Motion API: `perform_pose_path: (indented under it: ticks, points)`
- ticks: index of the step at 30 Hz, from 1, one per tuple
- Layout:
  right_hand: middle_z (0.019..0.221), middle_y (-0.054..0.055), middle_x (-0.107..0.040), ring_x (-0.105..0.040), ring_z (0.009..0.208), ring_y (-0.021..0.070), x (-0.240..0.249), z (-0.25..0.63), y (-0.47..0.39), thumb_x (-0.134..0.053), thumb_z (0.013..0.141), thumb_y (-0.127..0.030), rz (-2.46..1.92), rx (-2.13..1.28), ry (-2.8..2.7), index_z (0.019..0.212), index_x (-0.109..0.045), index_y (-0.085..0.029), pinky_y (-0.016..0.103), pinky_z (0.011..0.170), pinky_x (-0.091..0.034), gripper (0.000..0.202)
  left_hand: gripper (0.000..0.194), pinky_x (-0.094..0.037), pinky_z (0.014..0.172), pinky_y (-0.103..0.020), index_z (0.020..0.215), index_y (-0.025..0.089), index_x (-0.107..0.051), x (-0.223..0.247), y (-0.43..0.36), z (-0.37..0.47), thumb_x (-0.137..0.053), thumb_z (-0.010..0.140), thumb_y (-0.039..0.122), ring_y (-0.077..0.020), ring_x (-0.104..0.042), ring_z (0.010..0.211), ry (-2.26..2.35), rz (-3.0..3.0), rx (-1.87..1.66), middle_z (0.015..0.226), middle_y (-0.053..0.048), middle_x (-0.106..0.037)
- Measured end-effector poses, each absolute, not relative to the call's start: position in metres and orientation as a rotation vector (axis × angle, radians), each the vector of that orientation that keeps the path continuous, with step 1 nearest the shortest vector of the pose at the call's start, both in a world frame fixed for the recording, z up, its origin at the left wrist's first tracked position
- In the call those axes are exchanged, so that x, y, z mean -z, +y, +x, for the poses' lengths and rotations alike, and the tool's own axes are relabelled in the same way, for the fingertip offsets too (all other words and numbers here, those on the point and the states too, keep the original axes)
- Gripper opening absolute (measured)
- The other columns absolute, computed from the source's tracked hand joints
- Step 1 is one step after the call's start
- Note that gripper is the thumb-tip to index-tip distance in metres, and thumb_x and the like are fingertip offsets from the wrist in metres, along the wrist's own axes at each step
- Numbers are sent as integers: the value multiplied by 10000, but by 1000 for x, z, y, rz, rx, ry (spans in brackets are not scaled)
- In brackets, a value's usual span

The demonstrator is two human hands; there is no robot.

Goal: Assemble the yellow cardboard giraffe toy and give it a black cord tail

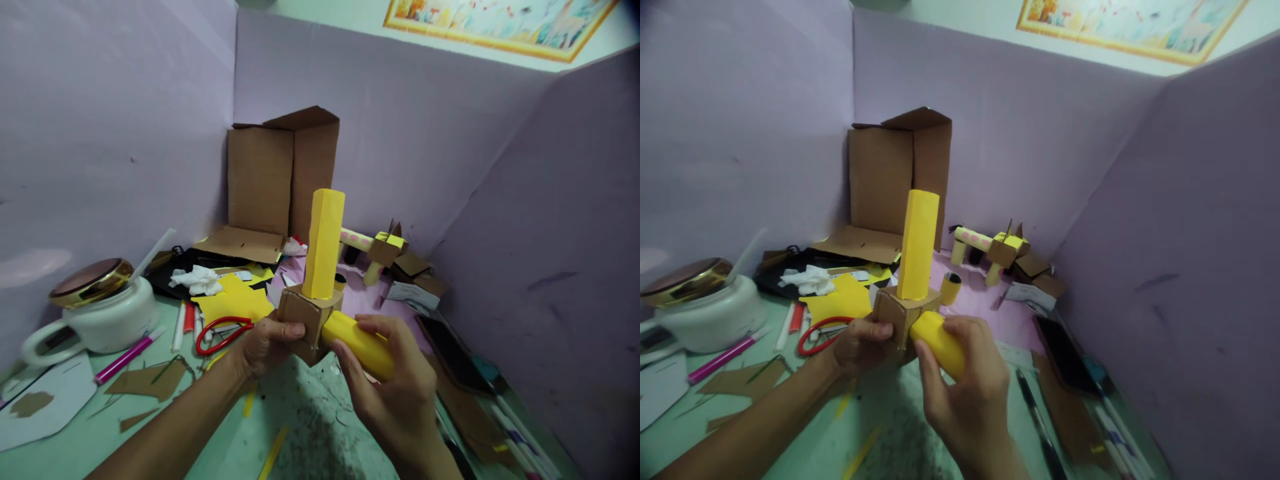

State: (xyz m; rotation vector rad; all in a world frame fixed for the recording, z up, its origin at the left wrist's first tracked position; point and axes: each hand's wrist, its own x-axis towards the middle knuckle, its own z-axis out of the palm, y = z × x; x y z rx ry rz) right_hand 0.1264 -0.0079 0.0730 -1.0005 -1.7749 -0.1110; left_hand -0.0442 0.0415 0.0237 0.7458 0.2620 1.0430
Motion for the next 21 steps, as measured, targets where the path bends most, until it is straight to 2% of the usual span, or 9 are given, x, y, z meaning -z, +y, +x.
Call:
perform_pose_path:
  ticks: [4, 11, 15, 21]
  points:
    - [848, 53, -594, -613, 757, 182, -68, 130, -9, -647, 771, -224, -988, 123, -1728, 932, -512, -189, 294, 623, -537, 213, 393, -457, 822, -349, 1019, 123, -690, -21, 37, -39, -705, 631, 178, -248, -653, 880, 283, 727, -1013, 934, -83, -737]
    - [896, 104, -611, -613, 813, 202, -57, 117, -16, -683, 718, -119, -766, 275, -1694, 912, -529, -151, 330, 679, -564, 250, 370, -499, 825, -318, 900, 153, -749, -25, 37, -48, -703, 534, 132, -254, -664, 859, 215, 768, -1074, 856, -41, -755]
    - [922, 109, -604, -619, 819, 208, -53, 111, -18, -676, 723, -128, -698, 339, -1664, 879, -554, -145, 343, 681, -583, 199, 470, -514, 820, -320, 952, 131, -739, -31, 36, -50, -666, 490, 85, -265, -655, 890, 209, 818, -1032, 924, -57, -749]
    - [945, 96, -600, -629, 815, 188, -49, 114, -16, -701, 705, -159, -714, 380, -1664, 889, -555, -159, 302, 660, -600, 235, 414, -518, 752, -275, 886, 150, -756, -35, 35, -47, -764, 473, 169, -234, -659, 795, 214, 852, -1064, 859, -46, -747]
